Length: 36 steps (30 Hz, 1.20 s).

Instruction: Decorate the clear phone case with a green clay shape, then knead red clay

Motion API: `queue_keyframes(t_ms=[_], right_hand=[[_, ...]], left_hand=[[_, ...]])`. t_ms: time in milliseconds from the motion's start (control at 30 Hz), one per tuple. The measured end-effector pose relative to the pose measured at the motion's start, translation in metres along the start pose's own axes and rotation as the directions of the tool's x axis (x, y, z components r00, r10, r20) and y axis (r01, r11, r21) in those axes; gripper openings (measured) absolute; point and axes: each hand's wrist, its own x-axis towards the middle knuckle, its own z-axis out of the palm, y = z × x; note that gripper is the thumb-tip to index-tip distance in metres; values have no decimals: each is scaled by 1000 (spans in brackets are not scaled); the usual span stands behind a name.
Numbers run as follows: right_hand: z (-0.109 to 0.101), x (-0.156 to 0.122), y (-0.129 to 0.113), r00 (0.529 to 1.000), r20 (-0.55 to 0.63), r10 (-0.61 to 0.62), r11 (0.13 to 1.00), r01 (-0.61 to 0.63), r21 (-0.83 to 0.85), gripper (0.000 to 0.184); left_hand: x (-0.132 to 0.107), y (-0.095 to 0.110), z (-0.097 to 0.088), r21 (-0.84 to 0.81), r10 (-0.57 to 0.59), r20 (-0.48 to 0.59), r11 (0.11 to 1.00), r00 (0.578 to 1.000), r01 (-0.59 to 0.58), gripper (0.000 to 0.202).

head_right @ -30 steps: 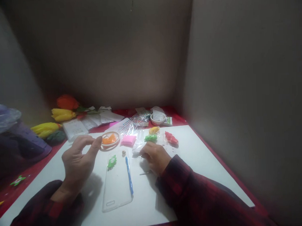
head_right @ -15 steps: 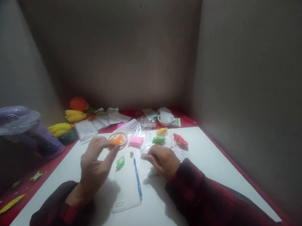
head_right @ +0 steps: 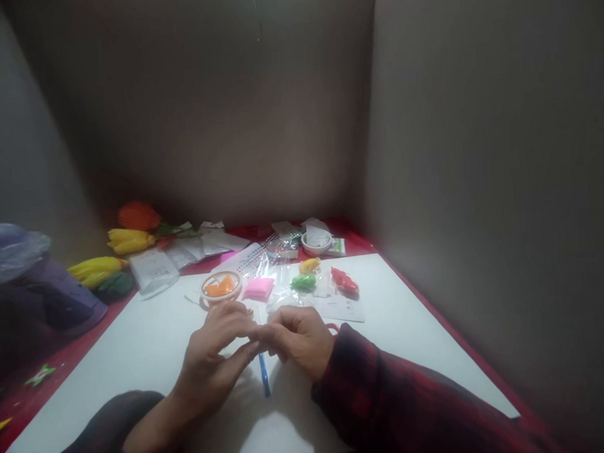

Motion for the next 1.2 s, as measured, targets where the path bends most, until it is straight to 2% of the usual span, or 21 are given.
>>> queue_keyframes(t_ms=[200, 333, 500, 667, 767, 900, 1000, 1133, 1200], right_hand=[[2, 1, 2, 998, -12, 65, 996, -64, 69, 49], [0, 2, 4, 998, 16, 62, 993, -63, 98, 56], [-5, 2, 4, 999, -41, 11, 993, -6, 118, 54], [-10, -1, 0, 993, -100, -57, 998, 60, 24, 50], [-10, -5, -2, 985, -93, -145, 981, 130, -145, 46], [-9, -11, -4, 953, -9, -303, 879, 276, -388, 40], [-9, -13, -3, 904, 69, -422, 775, 399, -489, 36], [-8, -13, -1, 805, 226, -549, 568, 558, -605, 32], [-3, -13, -2, 770, 304, -560, 463, 596, -656, 31]], left_hand=[[-1, -1, 3, -6, 3, -34, 1000, 999, -3, 12], [1, -2, 3, -110, -141, -29, 984, 990, 137, 9], [3, -6, 0, -225, -293, 29, 930, 956, 291, 10], [3, -9, -6, -222, -357, -10, 911, 934, 346, 5], [5, -12, -15, -187, -382, -54, 911, 922, 367, 3], [9, -19, -29, -90, -348, -97, 936, 932, 340, 3], [12, -25, -37, -65, -380, -119, 925, 917, 375, 5], [13, -29, -40, -41, -384, -98, 923, 918, 382, 5], [13, -32, -42, -28, -374, -74, 927, 924, 373, 7]])
